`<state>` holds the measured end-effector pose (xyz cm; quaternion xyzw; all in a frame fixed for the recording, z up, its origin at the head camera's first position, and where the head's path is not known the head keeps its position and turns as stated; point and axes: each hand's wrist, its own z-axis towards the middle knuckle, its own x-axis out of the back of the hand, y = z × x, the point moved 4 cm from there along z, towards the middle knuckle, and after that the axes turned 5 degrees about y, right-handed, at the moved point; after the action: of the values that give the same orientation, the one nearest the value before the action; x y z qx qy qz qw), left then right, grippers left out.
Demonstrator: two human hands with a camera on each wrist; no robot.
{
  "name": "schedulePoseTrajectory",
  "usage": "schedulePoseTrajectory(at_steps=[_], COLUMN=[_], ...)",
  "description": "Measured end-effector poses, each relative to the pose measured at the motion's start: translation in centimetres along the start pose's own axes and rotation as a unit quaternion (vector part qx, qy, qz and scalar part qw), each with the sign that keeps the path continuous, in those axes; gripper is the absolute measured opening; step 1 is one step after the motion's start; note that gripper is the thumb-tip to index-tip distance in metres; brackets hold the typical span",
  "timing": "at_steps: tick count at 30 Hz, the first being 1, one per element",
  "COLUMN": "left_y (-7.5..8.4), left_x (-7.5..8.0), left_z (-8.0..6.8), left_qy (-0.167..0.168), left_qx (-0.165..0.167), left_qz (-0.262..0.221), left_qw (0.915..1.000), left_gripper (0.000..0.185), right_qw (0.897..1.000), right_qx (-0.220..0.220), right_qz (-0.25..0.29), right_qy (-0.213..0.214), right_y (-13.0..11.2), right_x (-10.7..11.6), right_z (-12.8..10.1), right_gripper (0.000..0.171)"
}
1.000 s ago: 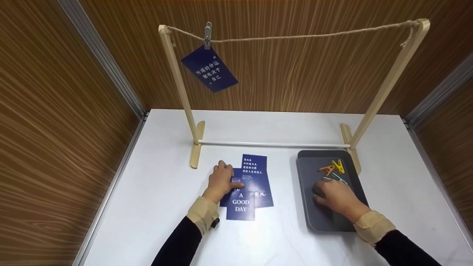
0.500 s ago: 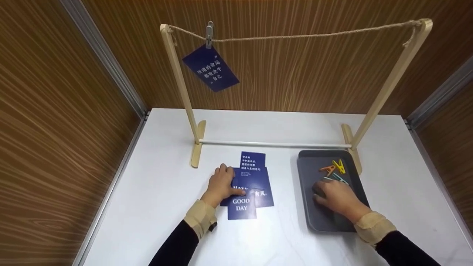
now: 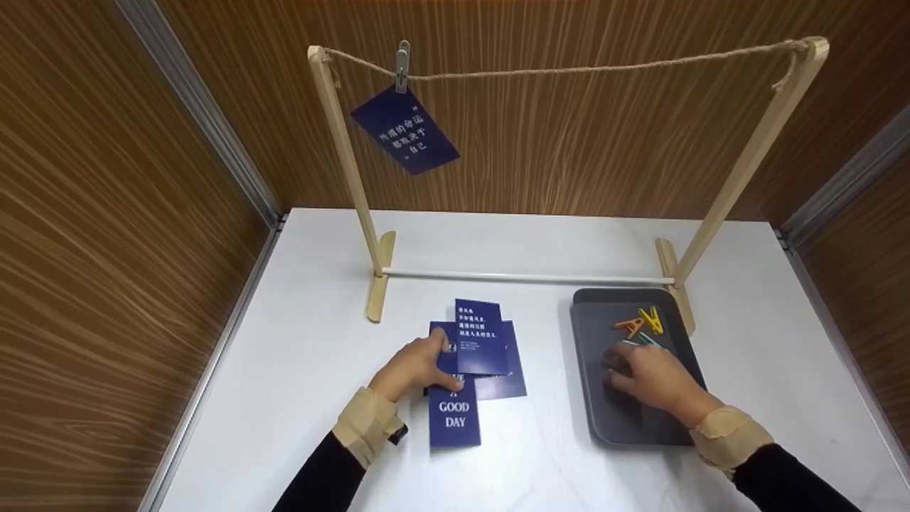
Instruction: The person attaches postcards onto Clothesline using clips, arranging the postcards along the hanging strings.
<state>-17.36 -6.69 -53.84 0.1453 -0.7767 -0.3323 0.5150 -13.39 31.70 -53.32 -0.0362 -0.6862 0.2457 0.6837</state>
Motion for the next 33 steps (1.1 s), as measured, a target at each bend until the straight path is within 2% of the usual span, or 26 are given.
schedulePoseTrajectory(at_steps=[2, 6, 8, 11, 14, 17, 18, 21, 22, 24, 26, 30, 33], left_y=[0.4, 1.5, 2.3, 3.8, 5.4, 6.9, 7.4, 8.7, 9.2, 10.1, 11.0, 12.7, 13.7], left_x=[0.4, 1.7, 2.5, 4.0, 5.8, 7.8, 8.4, 10.1, 10.5, 11.3, 12.1, 14.0, 15.4], left_z=[-0.7, -1.8, -2.1, -2.3, -2.2, -2.1, -2.1, -1.9, -1.8, -1.5, -1.1, 0.0, 0.9], left_qy=[-0.021, -0.05, -0.051, -0.037, -0.014, 0.01, 0.017, 0.032, 0.037, 0.049, 0.068, 0.129, 0.175], left_qx=[-0.006, -0.015, -0.033, -0.075, -0.12, -0.144, -0.148, -0.157, -0.16, -0.167, -0.171, -0.179, -0.179], left_qz=[0.004, 0.022, 0.029, 0.007, -0.029, -0.065, -0.078, -0.124, -0.137, -0.159, -0.176, -0.216, -0.251], left_qw=[0.9998, 0.9984, 0.9977, 0.9965, 0.9922, 0.9874, 0.9857, 0.9793, 0.9768, 0.972, 0.967, 0.9513, 0.9352], left_gripper=[0.062, 0.049, 0.041, 0.027, 0.017, 0.016, 0.016, 0.02, 0.023, 0.027, 0.031, 0.041, 0.041], right_qw=[1.0, 0.998, 0.997, 0.994, 0.992, 0.992, 0.993, 0.992, 0.991, 0.989, 0.988, 0.988, 0.986], right_qx=[0.006, 0.046, 0.064, 0.08, 0.093, 0.094, 0.09, 0.076, 0.073, 0.069, 0.065, 0.039, 0.022], right_qz=[0.008, 0.011, 0.01, 0.014, 0.019, 0.036, 0.052, 0.09, 0.099, 0.118, 0.122, 0.13, 0.142], right_qy=[0.006, 0.035, 0.051, 0.073, 0.083, 0.072, 0.062, 0.05, 0.051, 0.054, 0.067, 0.078, 0.087], right_y=[-0.3, -1.3, -1.9, -2.9, -4.0, -5.2, -5.6, -6.8, -7.2, -8.0, -8.9, -10.7, -12.0], right_x=[0.6, 2.2, 3.2, 4.8, 6.6, 8.5, 9.2, 11.3, 12.1, 13.5, 14.9, 17.8, 19.9], right_z=[0.0, 0.1, 0.2, 0.7, 1.8, 3.2, 3.7, 5.4, 5.9, 7.1, 8.2, 10.3, 11.9], right_gripper=[0.027, 0.01, 0.008, 0.014, 0.019, 0.011, 0.015, 0.044, 0.047, 0.046, 0.038, 0.037, 0.042])
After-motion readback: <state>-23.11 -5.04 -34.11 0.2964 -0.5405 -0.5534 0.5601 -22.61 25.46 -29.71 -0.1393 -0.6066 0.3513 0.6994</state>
